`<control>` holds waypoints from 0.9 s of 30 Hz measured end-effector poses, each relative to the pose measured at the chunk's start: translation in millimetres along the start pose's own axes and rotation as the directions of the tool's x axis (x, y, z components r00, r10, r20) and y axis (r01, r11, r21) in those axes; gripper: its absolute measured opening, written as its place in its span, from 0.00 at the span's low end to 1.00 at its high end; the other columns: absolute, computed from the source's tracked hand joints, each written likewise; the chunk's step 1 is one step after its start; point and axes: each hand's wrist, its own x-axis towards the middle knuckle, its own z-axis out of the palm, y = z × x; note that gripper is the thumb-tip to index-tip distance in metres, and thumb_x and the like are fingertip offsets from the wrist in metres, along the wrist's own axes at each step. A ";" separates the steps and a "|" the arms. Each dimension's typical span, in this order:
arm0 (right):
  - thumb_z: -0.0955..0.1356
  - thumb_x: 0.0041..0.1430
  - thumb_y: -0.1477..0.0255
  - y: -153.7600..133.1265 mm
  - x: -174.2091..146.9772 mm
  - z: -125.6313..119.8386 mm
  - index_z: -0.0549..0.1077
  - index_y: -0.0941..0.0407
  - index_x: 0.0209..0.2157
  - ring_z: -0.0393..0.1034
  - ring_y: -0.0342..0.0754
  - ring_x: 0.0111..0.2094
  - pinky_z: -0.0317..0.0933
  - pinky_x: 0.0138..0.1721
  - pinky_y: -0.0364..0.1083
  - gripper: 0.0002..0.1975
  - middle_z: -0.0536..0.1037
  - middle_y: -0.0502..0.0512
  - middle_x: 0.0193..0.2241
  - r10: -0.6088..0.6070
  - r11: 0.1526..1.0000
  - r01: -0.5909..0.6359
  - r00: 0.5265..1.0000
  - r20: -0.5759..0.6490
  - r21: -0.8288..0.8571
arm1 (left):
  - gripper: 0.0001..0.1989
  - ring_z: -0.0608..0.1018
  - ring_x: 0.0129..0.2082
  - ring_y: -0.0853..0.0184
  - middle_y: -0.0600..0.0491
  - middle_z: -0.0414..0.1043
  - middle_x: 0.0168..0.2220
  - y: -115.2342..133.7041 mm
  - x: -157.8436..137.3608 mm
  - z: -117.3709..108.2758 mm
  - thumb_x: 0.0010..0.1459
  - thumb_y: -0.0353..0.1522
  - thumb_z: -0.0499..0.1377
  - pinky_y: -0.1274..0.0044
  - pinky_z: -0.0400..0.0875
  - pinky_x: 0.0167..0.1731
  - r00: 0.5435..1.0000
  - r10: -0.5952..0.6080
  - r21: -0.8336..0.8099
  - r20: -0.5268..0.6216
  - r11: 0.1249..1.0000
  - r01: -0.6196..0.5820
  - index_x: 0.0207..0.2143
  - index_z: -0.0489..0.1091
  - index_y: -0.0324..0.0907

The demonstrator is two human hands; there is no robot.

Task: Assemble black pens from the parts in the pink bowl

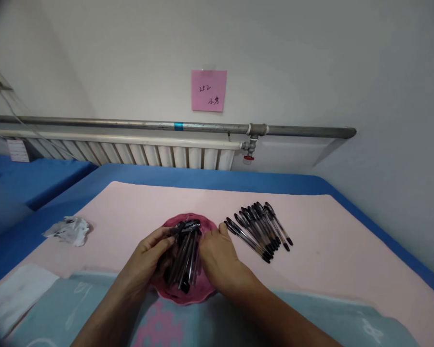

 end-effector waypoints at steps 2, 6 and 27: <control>0.60 0.55 0.82 -1.2 0.7 0.4 0.74 0.58 0.31 0.69 0.55 0.32 0.48 0.42 0.54 0.12 0.78 0.64 0.30 -0.005 1.000 0.005 1.000 0.014 0.010 | 0.11 0.56 0.11 0.79 0.62 0.57 0.15 0.1 0.3 0.0 0.50 0.35 0.58 0.84 0.45 0.12 1.000 0.004 0.005 -0.001 1.000 -0.004 0.37 0.69 0.41; 0.59 0.54 0.83 -1.1 0.9 2.0 0.73 0.60 0.32 0.69 0.55 0.31 0.49 0.42 0.55 0.12 0.77 0.65 0.30 -0.009 0.999 0.009 1.000 -0.004 0.044 | 0.11 0.56 0.12 0.79 0.62 0.57 0.16 -0.9 0.2 -0.1 0.52 0.35 0.57 0.84 0.46 0.12 1.000 0.004 0.019 0.008 1.000 -0.004 0.38 0.69 0.41; 0.75 0.37 0.71 13.0 17.2 1.0 0.76 0.57 0.26 0.64 0.39 0.23 0.57 0.28 0.41 0.11 0.74 0.47 0.22 0.373 -0.552 0.123 0.921 0.112 0.825 | 0.14 0.68 0.18 0.74 0.58 0.65 0.18 -10.8 2.3 4.2 0.47 0.36 0.62 0.82 0.61 0.21 0.997 0.005 -0.072 0.082 0.997 0.001 0.38 0.72 0.40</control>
